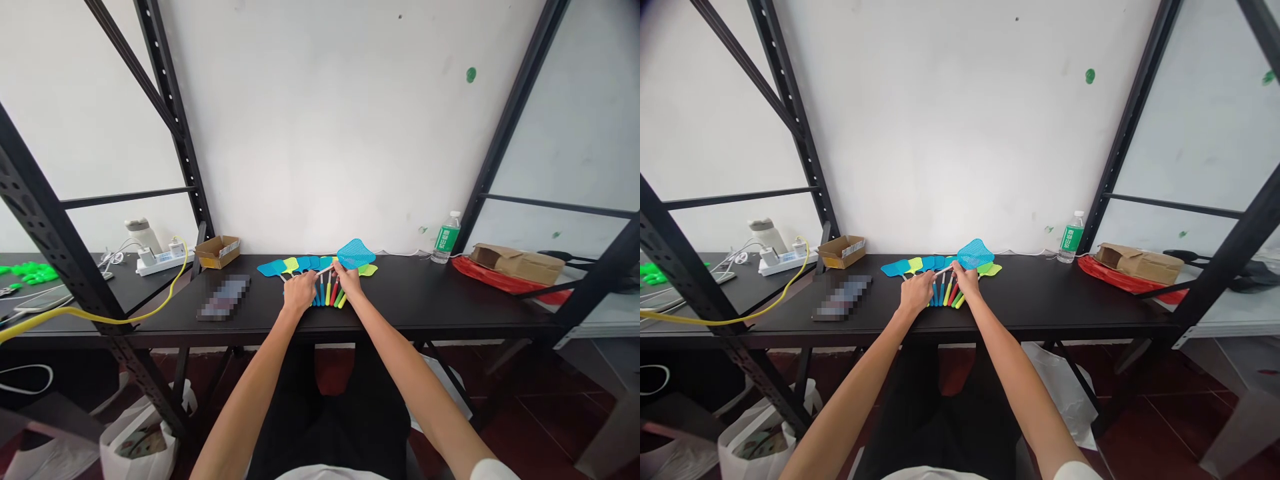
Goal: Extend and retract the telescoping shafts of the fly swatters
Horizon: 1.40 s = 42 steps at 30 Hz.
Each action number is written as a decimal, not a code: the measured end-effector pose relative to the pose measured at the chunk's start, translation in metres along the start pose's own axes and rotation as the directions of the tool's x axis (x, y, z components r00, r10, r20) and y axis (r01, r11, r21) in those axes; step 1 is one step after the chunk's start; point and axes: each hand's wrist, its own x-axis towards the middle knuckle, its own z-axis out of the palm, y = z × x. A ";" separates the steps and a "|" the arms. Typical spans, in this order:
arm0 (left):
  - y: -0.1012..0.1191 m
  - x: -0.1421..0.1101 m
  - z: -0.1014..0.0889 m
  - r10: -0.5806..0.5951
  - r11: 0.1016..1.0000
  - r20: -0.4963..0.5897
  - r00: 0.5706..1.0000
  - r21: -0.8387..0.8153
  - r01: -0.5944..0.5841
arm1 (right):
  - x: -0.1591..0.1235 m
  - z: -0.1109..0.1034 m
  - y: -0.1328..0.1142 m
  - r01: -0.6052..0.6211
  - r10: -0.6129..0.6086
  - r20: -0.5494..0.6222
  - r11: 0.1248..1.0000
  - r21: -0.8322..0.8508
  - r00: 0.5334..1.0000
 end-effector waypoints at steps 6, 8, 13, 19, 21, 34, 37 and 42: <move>0.000 0.001 0.001 0.006 1.000 0.018 1.000 0.002 -0.006 | 0.002 0.001 0.003 0.009 -0.009 -0.009 1.000 0.007 1.000; -0.001 0.002 0.002 0.012 1.000 0.008 1.000 -0.009 -0.012 | 0.003 0.000 0.004 0.008 -0.008 -0.020 1.000 0.014 1.000; -0.002 0.002 0.004 0.019 0.999 -0.049 0.999 -0.041 -0.021 | 0.004 -0.001 0.009 0.006 -0.005 -0.059 1.000 0.011 0.998; -0.007 0.002 0.006 0.059 0.995 -0.107 0.992 -0.073 -0.067 | 0.005 -0.003 0.009 -0.002 0.003 -0.090 1.000 0.009 0.996; -0.010 0.002 0.007 0.069 0.994 -0.136 0.988 -0.079 -0.080 | 0.005 -0.004 0.008 -0.011 0.013 -0.129 1.000 0.012 0.992; -0.014 0.004 0.015 0.096 0.992 -0.288 0.953 -0.053 -0.116 | 0.007 -0.007 0.008 0.027 -0.015 -0.163 0.997 0.074 0.986; -0.015 0.004 0.015 0.103 0.990 -0.312 0.945 -0.059 -0.127 | 0.008 -0.007 0.009 0.040 -0.029 -0.174 0.997 0.064 0.984; -0.017 0.005 0.017 0.108 0.988 -0.350 0.931 -0.066 -0.139 | 0.009 -0.009 0.011 0.029 -0.024 -0.194 0.999 0.024 0.981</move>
